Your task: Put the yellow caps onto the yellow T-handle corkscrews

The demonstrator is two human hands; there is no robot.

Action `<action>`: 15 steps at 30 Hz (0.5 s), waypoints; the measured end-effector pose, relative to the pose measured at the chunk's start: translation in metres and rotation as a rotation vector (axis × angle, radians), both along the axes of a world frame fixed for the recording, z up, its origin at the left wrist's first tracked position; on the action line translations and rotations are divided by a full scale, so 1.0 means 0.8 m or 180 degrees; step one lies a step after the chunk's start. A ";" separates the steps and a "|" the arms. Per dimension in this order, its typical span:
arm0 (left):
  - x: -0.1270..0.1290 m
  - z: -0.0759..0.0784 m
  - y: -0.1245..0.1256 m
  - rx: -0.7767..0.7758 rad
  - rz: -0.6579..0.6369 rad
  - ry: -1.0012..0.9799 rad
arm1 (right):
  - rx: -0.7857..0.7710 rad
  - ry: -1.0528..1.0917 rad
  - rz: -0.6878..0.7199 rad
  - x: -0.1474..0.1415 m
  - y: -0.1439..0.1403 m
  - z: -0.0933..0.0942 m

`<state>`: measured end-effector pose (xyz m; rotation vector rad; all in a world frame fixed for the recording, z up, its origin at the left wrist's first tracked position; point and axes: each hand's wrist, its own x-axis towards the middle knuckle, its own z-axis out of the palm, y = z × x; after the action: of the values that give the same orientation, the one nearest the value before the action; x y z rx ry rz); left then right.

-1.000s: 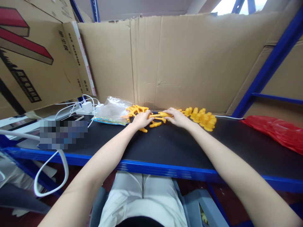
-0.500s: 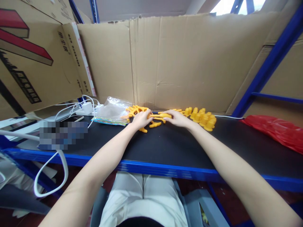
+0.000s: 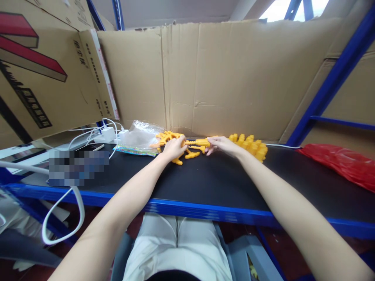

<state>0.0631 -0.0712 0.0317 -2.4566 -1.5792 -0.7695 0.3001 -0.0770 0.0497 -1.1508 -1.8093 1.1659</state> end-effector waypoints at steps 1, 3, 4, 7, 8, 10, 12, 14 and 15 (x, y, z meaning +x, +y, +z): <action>0.000 0.001 0.000 -0.0004 -0.0008 -0.0002 | -0.0012 0.0016 -0.0039 -0.001 0.000 0.000; 0.000 0.001 -0.001 -0.0031 0.0001 0.0015 | -0.0027 0.0024 -0.0045 -0.002 0.000 -0.001; 0.000 0.001 0.000 -0.0041 0.0009 0.0027 | -0.0028 0.0033 -0.0017 -0.001 0.000 -0.001; -0.001 0.000 0.001 -0.0020 0.0027 0.0052 | 0.0015 0.0059 0.0138 0.002 0.000 -0.003; -0.001 0.000 0.002 0.0005 0.0030 0.0062 | 0.0033 0.0075 0.0189 0.003 0.000 -0.003; -0.001 0.000 0.001 0.0058 0.0024 0.0065 | 0.0058 0.0097 0.0276 0.004 0.000 -0.003; -0.001 0.001 0.000 0.0081 -0.0013 0.0036 | 0.0074 0.0082 0.0285 0.004 0.000 -0.003; -0.001 0.002 -0.001 0.0083 -0.0073 0.0004 | 0.0101 0.0017 0.0196 0.002 0.000 -0.001; 0.000 0.002 -0.002 0.0076 -0.0091 0.0002 | 0.0109 -0.0029 0.0098 0.000 0.000 -0.001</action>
<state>0.0628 -0.0728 0.0332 -2.4674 -1.5289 -0.7872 0.3004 -0.0773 0.0491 -1.1141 -1.8530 1.1445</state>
